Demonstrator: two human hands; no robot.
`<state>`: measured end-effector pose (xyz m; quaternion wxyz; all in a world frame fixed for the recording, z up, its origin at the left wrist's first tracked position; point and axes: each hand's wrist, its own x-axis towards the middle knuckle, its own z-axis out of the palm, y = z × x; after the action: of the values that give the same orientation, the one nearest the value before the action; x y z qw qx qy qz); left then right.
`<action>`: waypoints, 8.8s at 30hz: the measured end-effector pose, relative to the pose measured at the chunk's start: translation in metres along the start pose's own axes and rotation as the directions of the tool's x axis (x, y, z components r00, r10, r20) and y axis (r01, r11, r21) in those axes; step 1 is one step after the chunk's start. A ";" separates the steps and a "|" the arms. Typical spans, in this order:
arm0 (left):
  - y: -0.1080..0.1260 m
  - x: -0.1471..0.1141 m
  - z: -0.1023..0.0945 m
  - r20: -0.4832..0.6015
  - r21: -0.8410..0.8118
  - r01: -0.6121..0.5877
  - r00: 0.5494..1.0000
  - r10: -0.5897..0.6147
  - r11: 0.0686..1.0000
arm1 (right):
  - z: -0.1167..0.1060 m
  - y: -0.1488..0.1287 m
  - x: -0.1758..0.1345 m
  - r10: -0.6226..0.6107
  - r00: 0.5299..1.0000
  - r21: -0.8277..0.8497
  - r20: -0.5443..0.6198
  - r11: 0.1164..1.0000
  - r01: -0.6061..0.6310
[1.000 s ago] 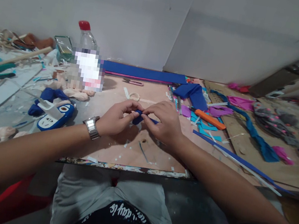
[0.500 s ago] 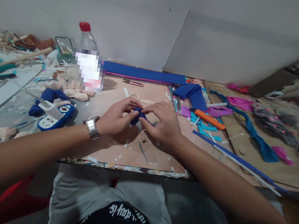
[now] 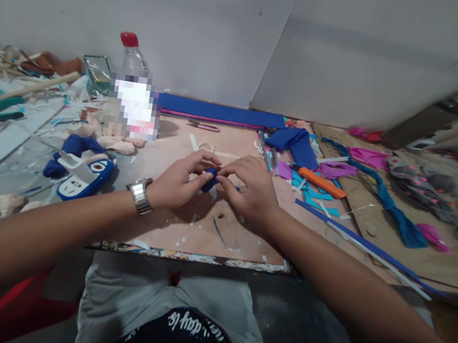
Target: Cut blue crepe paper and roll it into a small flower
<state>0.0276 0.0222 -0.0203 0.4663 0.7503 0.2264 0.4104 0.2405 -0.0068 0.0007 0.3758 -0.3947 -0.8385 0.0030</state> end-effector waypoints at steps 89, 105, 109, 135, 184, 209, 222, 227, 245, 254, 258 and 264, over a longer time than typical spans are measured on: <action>0.006 0.004 -0.003 -0.117 -0.049 0.156 0.980 -0.161 0.987 | 0.003 0.001 0.000 0.057 0.994 0.146 -0.096 0.988 -0.042; 0.005 0.005 -0.003 -0.020 0.015 0.140 0.990 -0.140 0.990 | 0.002 0.003 0.001 0.021 0.993 0.130 -0.119 0.992 -0.005; 0.005 0.006 -0.003 0.008 0.031 0.127 0.992 -0.127 0.991 | 0.003 0.004 0.002 0.040 0.994 0.164 -0.101 0.986 -0.023; 0.009 0.008 -0.001 -0.151 -0.245 0.280 0.935 -0.322 0.928 | 0.004 0.008 -0.001 0.129 0.980 0.257 -0.154 0.963 -0.087; 0.008 0.002 -0.002 -0.125 0.124 -0.020 0.991 0.036 0.992 | 0.005 0.006 0.000 -0.001 1.000 0.155 -0.013 0.988 0.003; 0.004 0.004 -0.001 -0.177 -0.206 0.094 0.976 -0.131 0.974 | 0.001 -0.003 0.000 0.076 0.994 0.244 -0.074 0.968 -0.056; 0.013 0.001 0.003 -0.204 -0.108 0.063 0.975 -0.085 0.992 | 0.002 -0.004 -0.001 0.110 0.988 0.259 -0.108 0.963 -0.078; 0.015 0.001 0.002 -0.176 0.005 0.095 0.980 -0.093 0.995 | 0.003 -0.005 -0.001 0.108 0.988 0.255 -0.114 0.964 -0.076; 0.010 0.002 0.001 -0.180 -0.178 0.118 0.972 -0.151 0.977 | 0.003 -0.002 0.001 0.107 0.985 0.240 -0.133 0.968 -0.072; 0.011 0.003 -0.001 -0.139 -0.171 0.105 0.982 -0.130 0.980 | 0.004 -0.001 0.000 0.139 0.982 0.282 -0.127 0.954 -0.099; 0.012 0.004 -0.003 -0.145 -0.117 0.106 0.982 -0.123 0.987 | 0.004 -0.001 0.000 0.145 0.982 0.281 -0.123 0.954 -0.106; 0.014 0.003 -0.001 -0.130 -0.091 0.135 0.981 -0.147 0.987 | 0.004 -0.003 -0.001 0.150 0.982 0.292 -0.111 0.950 -0.112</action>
<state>0.0280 0.0183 -0.0063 0.5081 0.6826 0.2933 0.4357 0.2366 -0.0086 -0.0017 0.4821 -0.3909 -0.7744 0.1223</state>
